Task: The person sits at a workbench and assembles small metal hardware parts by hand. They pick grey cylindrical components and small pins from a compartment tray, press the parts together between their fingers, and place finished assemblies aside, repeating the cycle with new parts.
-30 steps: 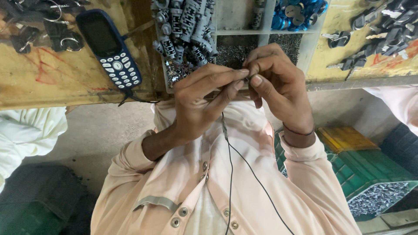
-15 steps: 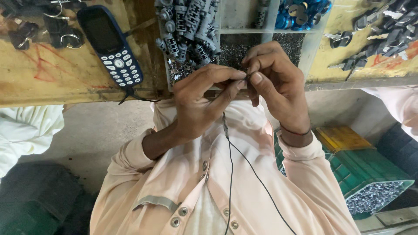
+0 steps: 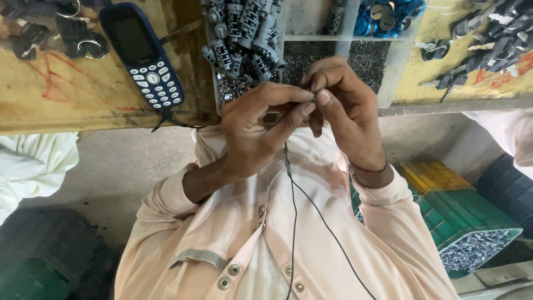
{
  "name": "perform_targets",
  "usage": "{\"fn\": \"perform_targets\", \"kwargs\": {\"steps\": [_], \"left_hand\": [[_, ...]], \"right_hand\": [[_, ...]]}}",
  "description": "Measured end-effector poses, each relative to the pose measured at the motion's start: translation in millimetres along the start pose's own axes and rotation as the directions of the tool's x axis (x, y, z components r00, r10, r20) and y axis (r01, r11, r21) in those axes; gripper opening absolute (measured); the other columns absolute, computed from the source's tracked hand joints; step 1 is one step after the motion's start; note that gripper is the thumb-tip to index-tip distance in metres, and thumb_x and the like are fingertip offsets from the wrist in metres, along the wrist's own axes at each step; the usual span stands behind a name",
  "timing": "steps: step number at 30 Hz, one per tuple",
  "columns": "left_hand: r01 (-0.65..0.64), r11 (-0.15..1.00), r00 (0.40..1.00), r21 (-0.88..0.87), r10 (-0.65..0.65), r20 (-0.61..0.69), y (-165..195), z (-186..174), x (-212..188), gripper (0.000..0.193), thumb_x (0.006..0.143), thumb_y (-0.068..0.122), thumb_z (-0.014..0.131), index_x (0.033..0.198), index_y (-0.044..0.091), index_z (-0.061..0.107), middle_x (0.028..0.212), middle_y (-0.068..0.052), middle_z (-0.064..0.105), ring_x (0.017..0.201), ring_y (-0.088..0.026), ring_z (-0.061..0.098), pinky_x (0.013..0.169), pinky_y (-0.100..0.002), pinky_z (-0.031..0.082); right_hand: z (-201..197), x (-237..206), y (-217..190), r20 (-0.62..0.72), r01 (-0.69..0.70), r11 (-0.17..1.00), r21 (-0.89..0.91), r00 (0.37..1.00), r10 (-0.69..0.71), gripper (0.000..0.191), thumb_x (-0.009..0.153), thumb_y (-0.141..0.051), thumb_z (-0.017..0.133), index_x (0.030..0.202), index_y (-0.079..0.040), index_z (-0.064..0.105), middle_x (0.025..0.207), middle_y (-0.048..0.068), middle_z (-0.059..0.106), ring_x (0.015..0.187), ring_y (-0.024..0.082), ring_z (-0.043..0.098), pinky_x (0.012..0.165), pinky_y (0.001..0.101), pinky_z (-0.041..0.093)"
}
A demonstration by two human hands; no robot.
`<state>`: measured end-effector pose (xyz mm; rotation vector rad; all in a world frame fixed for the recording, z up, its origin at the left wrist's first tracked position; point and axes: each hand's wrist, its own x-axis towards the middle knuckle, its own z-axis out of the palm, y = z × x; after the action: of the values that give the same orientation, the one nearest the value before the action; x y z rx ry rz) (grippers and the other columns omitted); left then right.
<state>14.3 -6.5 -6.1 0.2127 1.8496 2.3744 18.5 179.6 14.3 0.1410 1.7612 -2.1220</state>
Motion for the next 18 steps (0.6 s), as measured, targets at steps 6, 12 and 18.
{"fn": "perform_targets", "kwargs": {"steps": [6,12,18], "left_hand": [[-0.049,0.998,0.999,0.029,0.049,0.025,-0.5,-4.0,0.5,0.015,0.103,-0.004,0.074,0.116,-0.002,0.067,0.112,-0.010,0.071,0.089,-0.013,0.077,0.075,-0.022,0.067],[-0.049,0.996,0.999,0.072,0.048,0.012,-0.1,-5.4,-2.1,0.017,0.103,-0.002,0.076,0.118,0.000,0.069,0.111,-0.009,0.071,0.092,-0.012,0.074,0.077,-0.022,0.065],[-0.035,0.983,0.998,0.182,0.044,-0.046,-2.5,-8.2,-0.3,0.019,0.102,-0.001,0.078,0.119,0.004,0.072,0.104,-0.007,0.074,0.087,-0.010,0.073,0.073,-0.021,0.062]], "right_hand": [[2.6,-0.4,1.1,-0.007,-0.003,1.000,-0.023,1.000,0.003,0.012,0.116,-0.010,0.053,0.117,0.002,0.052,0.122,0.010,0.052,0.079,0.007,0.057,0.061,0.0197,0.052],[2.8,-0.5,2.3,-0.031,-0.003,1.000,-0.017,1.000,0.003,0.015,0.116,-0.013,0.052,0.117,0.002,0.053,0.121,0.010,0.053,0.077,0.007,0.057,0.061,0.0200,0.051],[-2.0,-0.3,-1.7,0.000,0.003,1.000,-0.016,1.000,-0.003,0.016,0.116,-0.014,0.053,0.116,0.003,0.054,0.122,0.010,0.052,0.077,0.007,0.057,0.061,0.0201,0.051]]}}
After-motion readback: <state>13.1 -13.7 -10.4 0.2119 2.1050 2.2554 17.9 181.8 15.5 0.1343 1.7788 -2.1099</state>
